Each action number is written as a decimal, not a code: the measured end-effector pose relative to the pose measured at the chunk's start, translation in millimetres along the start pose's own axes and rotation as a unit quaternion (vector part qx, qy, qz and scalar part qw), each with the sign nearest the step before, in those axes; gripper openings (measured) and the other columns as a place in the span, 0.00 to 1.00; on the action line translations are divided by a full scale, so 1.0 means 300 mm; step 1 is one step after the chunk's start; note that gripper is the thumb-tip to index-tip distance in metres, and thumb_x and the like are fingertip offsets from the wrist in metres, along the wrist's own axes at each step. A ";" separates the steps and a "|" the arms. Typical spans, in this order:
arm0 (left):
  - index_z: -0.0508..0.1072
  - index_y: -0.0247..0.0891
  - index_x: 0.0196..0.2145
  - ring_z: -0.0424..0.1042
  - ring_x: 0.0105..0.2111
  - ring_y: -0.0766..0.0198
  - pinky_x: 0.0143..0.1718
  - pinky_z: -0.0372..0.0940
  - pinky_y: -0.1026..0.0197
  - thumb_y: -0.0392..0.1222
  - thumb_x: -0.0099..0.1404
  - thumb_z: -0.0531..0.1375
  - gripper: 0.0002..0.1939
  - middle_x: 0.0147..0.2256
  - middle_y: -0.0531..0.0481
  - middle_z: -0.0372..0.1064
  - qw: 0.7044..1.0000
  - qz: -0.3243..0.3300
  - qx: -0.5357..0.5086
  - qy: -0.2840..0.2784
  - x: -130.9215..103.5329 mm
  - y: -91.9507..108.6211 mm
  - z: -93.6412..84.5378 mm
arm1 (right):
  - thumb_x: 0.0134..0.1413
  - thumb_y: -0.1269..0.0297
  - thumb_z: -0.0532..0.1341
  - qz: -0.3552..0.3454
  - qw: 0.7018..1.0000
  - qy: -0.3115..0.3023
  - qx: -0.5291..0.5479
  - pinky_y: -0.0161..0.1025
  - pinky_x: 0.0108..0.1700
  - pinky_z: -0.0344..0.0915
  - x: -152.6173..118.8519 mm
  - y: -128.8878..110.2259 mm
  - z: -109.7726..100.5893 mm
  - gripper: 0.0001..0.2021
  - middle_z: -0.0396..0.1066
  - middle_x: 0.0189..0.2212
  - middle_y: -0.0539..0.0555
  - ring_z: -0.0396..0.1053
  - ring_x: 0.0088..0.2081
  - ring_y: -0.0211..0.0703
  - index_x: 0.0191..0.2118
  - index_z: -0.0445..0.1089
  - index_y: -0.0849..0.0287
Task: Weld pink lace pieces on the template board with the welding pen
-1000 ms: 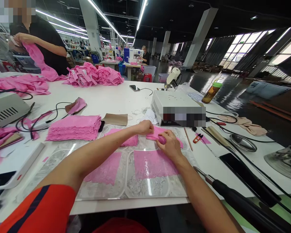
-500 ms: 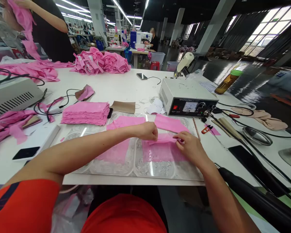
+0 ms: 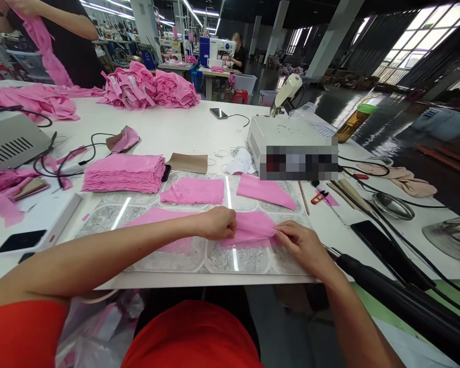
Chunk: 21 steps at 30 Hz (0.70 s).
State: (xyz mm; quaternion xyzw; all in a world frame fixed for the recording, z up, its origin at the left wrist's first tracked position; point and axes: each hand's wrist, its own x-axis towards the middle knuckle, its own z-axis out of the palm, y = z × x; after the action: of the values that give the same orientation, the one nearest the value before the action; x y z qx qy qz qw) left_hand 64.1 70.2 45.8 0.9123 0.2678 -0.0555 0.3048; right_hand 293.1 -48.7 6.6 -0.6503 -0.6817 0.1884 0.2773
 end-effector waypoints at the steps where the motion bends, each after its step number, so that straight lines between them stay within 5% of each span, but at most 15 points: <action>1: 0.76 0.34 0.22 0.68 0.28 0.67 0.29 0.59 0.67 0.28 0.54 0.59 0.08 0.31 0.50 0.72 1.000 0.000 0.003 0.001 -0.002 -0.001 0.003 | 0.59 0.59 0.54 0.007 1.000 -0.001 0.009 0.39 0.40 0.66 0.002 0.001 -0.002 0.14 0.75 0.36 0.54 0.72 0.37 0.43 0.32 0.75 0.55; 11: 0.74 0.35 0.23 0.66 0.28 0.66 0.32 0.59 0.65 0.28 0.55 0.59 0.08 0.31 0.51 0.71 1.000 0.015 -0.007 0.020 -0.006 -0.009 0.018 | 0.53 0.56 0.55 0.048 0.991 0.115 0.039 0.38 0.36 0.63 0.055 -0.015 -0.003 0.12 0.75 0.32 0.53 0.70 0.35 0.43 0.30 0.72 0.57; 17: 0.72 0.35 0.21 0.65 0.28 0.66 0.31 0.57 0.65 0.29 0.53 0.59 0.07 0.26 0.53 0.69 0.995 0.017 -0.088 0.047 -0.016 -0.003 0.015 | 0.51 0.58 0.55 0.074 0.989 0.102 0.078 0.36 0.29 0.61 0.126 -0.099 -0.022 0.11 0.71 0.21 0.50 0.67 0.25 0.39 0.31 0.71 0.58; 21: 0.72 0.34 0.25 0.68 0.29 0.65 0.31 0.60 0.64 0.40 0.60 0.58 0.09 0.26 0.51 0.70 0.975 -0.005 -0.210 0.075 -0.050 -0.007 0.010 | 0.49 0.61 0.55 0.060 0.992 0.073 0.088 0.35 0.26 0.57 0.184 -0.218 -0.007 0.10 0.65 0.16 0.45 0.62 0.20 0.37 0.35 0.70 0.58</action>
State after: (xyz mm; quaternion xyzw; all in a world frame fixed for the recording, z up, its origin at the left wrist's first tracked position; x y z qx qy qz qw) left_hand 50.5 63.2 46.3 0.8280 0.3001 0.0696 0.4685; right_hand 243.1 0.5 56.0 -0.6748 -0.6002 0.2160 0.3711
